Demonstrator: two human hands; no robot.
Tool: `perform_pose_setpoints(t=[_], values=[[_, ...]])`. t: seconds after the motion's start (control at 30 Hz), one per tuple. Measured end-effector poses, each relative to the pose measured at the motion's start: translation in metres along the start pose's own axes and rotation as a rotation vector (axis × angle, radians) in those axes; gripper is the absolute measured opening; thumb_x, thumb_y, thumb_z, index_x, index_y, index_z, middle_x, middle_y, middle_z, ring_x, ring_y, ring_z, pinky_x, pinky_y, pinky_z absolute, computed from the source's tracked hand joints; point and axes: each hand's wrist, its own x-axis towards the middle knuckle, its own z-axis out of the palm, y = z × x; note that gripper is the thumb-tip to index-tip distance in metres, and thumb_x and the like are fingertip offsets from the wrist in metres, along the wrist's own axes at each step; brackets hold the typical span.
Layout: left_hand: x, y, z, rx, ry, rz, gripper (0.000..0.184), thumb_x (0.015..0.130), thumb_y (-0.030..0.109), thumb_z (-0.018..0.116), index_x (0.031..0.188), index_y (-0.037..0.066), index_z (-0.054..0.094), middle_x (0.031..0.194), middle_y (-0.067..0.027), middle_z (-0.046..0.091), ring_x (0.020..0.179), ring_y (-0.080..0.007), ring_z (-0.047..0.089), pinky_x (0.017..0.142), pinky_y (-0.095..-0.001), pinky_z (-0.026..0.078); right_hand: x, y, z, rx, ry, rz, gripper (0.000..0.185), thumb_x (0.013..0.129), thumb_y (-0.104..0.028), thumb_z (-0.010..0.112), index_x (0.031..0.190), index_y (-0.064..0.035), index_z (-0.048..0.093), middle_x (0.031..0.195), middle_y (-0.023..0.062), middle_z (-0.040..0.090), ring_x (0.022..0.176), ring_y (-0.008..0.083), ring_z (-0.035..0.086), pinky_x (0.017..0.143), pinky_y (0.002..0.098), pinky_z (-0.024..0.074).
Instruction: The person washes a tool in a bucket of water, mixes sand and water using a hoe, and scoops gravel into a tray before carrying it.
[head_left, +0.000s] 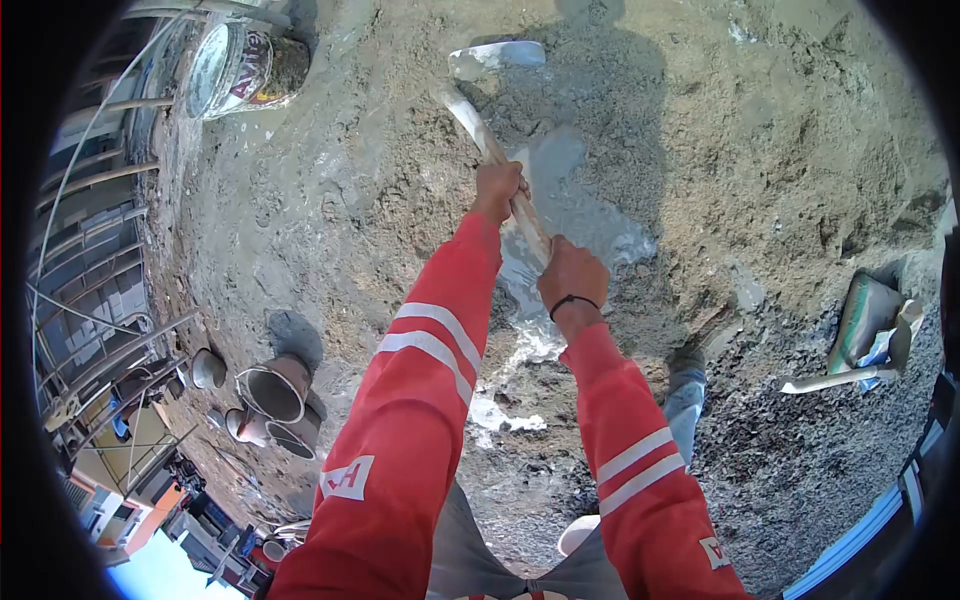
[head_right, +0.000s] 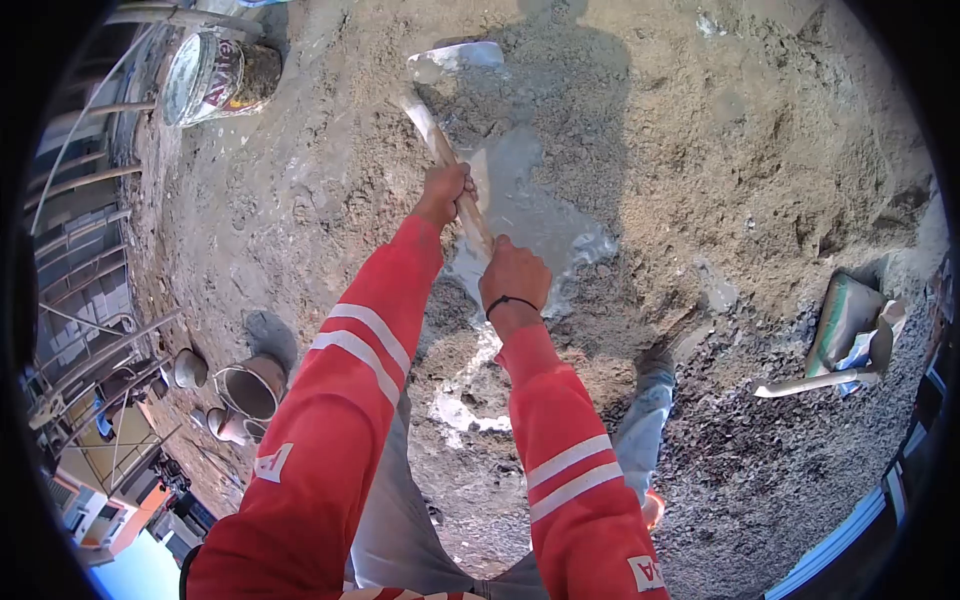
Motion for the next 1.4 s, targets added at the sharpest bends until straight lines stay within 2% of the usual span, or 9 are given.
perform_pose_setpoints(t=[0.27,0.5,0.7,0.77,0.83,1.03,1.23,1.37,1.4], values=[[-0.145,-0.049,0.078,-0.026,0.09,0.206,0.028,0.087,0.003,0.057,0.106,0.001,0.037,0.065,-0.0055,0.049,0.042,-0.0139,0.049,0.036,-0.0295,0.043,-0.09,0.111,0.029,0.138,0.063,0.073,0.039,0.068,-0.012,0.071,0.103,-0.0143,0.054,0.089,0.0098,0.067,0.077,0.0367,0.066,0.066,0.0498,0.0516],[-0.016,-0.003,0.099,0.006,0.043,0.334,0.017,0.086,0.008,0.06,0.092,-0.003,0.049,0.064,-0.0078,0.052,0.043,-0.0158,0.051,0.038,-0.0316,0.043,0.011,0.065,-0.01,0.023,0.055,0.114,0.033,0.073,-0.011,0.068,0.104,-0.0128,0.057,0.086,0.015,0.068,0.081,0.0377,0.066,0.069,0.0491,0.0521],[-0.113,-0.06,0.098,0.339,0.258,0.182,0.047,0.077,0.014,0.063,0.115,-0.008,0.048,0.08,-0.0261,0.065,0.058,-0.0373,0.066,0.053,-0.0412,0.053,-0.08,0.103,0.021,0.074,0.106,0.124,0.036,0.07,-0.015,0.072,0.103,-0.0108,0.059,0.075,0.0182,0.066,0.072,0.0384,0.066,0.065,0.047,0.0529],[-0.138,-0.1,0.083,0.189,0.204,0.283,0.032,0.083,0.006,0.063,0.109,-0.004,0.046,0.066,-0.0112,0.057,0.046,-0.0193,0.057,0.039,-0.0344,0.047,-0.115,0.139,0.05,0.127,0.21,-0.065,0.035,0.069,-0.016,0.072,0.101,-0.0098,0.059,0.069,0.0173,0.064,0.065,0.0379,0.064,0.06,0.0464,0.0515],[-0.203,-0.06,0.042,-0.132,0.048,0.128,0.029,0.083,0.004,0.061,0.107,-0.002,0.044,0.065,-0.0099,0.057,0.044,-0.0186,0.056,0.038,-0.032,0.047,-0.149,0.129,0.051,0.171,0.082,-0.111,0.035,0.069,-0.016,0.072,0.1,-0.0093,0.058,0.068,0.0165,0.063,0.063,0.0371,0.063,0.059,0.0463,0.0509],[-0.238,0.028,-0.152,-0.25,0.339,0.27,0.029,0.084,0.003,0.059,0.11,0.001,0.044,0.069,-0.0064,0.052,0.05,-0.0146,0.052,0.043,-0.0279,0.047,-0.235,0.015,0.071,0.602,-0.316,-0.373,0.03,0.069,-0.017,0.069,0.095,-0.0068,0.058,0.066,0.0166,0.062,0.063,0.0365,0.063,0.059,0.0457,0.0508],[-0.162,-0.101,-0.301,0.098,0.652,-0.093,0.013,0.079,0.006,0.057,0.075,-0.002,0.047,0.058,-0.0089,0.051,0.044,-0.0205,0.052,0.039,-0.0353,0.045,-0.226,-0.038,0.098,0.554,-0.618,-0.28,0.027,0.073,-0.018,0.063,0.095,-0.0021,0.063,0.076,0.0216,0.065,0.074,0.0392,0.064,0.069,0.0458,0.0529],[-0.18,-0.222,-0.203,-0.018,0.55,-0.432,0.012,0.079,0.009,0.052,0.074,-0.002,0.054,0.059,-0.0144,0.053,0.048,-0.025,0.056,0.043,-0.0385,0.043,-0.236,0.044,0.063,0.352,-0.771,-0.102,0.029,0.071,-0.019,0.063,0.094,-0.0012,0.064,0.083,0.0226,0.066,0.079,0.0384,0.065,0.074,0.0441,0.0528],[-0.195,-0.263,-0.179,-0.064,0.444,-0.298,0.011,0.079,0.008,0.055,0.075,-0.002,0.052,0.06,-0.0146,0.053,0.048,-0.0257,0.056,0.043,-0.0399,0.044,-0.24,0.08,0.049,0.333,-0.719,-0.133,0.029,0.071,-0.019,0.063,0.094,-0.0009,0.064,0.083,0.0228,0.066,0.079,0.0387,0.065,0.074,0.0446,0.0523]])
